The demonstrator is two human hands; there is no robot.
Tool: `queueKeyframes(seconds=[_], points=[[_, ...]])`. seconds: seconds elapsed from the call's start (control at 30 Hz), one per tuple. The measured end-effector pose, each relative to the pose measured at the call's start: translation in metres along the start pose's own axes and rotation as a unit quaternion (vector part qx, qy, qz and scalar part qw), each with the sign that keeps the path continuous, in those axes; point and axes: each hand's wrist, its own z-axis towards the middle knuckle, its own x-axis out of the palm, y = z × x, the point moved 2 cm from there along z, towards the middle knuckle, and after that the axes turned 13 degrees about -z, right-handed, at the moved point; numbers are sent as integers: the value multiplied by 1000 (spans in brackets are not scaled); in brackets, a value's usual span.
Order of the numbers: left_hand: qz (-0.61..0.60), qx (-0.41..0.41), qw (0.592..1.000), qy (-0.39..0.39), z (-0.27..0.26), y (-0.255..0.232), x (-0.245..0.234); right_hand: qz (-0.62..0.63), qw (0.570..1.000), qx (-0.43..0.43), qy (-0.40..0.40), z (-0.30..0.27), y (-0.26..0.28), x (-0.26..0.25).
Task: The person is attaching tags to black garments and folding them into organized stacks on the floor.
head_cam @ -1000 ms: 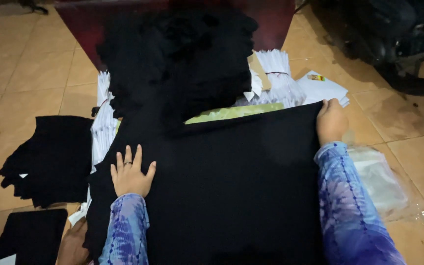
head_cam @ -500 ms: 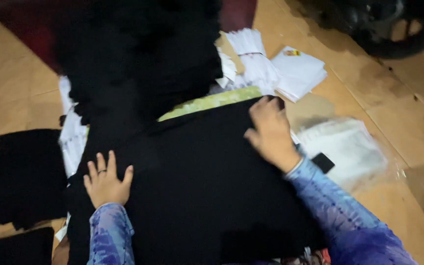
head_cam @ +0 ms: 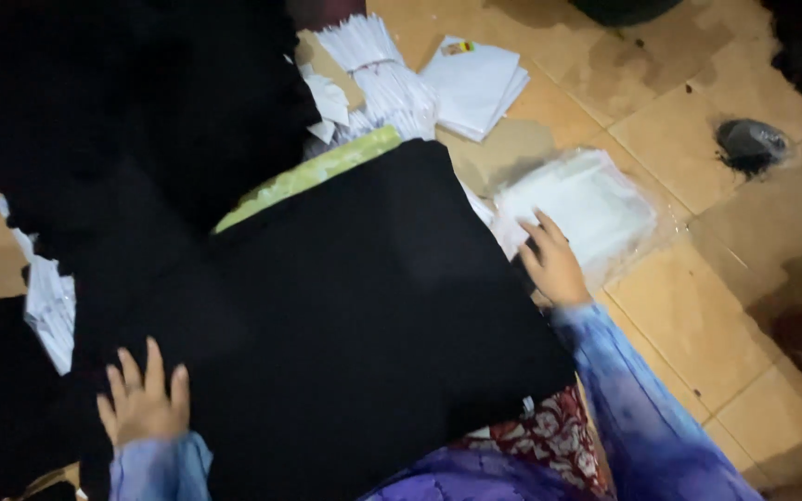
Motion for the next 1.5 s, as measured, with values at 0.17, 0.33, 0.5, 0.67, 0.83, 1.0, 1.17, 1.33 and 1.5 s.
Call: queueKeyframes(seconds=[0.17, 0.33, 0.5, 0.67, 0.83, 1.0, 1.17, 1.33, 1.5], points=[[97, 38, 976, -191, -101, 91, 55, 70, 991, 89, 74, -82, -38, 6], [62, 46, 968, -240, -197, 98, 36, 81, 978, 69, 178, -82, 14, -47], [-220, -115, 953, -176, -278, 78, 24, 20, 941, -238, 241, -109, -69, -24], [-281, -325, 903, -8, -319, 48, 31, -196, 789, -471, 344, -131, -144, 83], [-464, -339, 818, 13, -310, 22, 0, -160, 775, -429, 436, -93, -37, 70], [-571, -272, 768, -99, -310, 0, -22, -210, 797, -321, 467, -88, 32, 36], [-307, -343, 872, 167, -307, 2, -33, -193, 834, -295, 425, -73, 83, 4], [-172, -343, 907, 173, -312, 8, -50, -111, 823, -293, 473, -77, 188, -25], [-127, -301, 943, 67, -318, 4, -45, 57, 785, -437, 435, -85, 281, -18]])
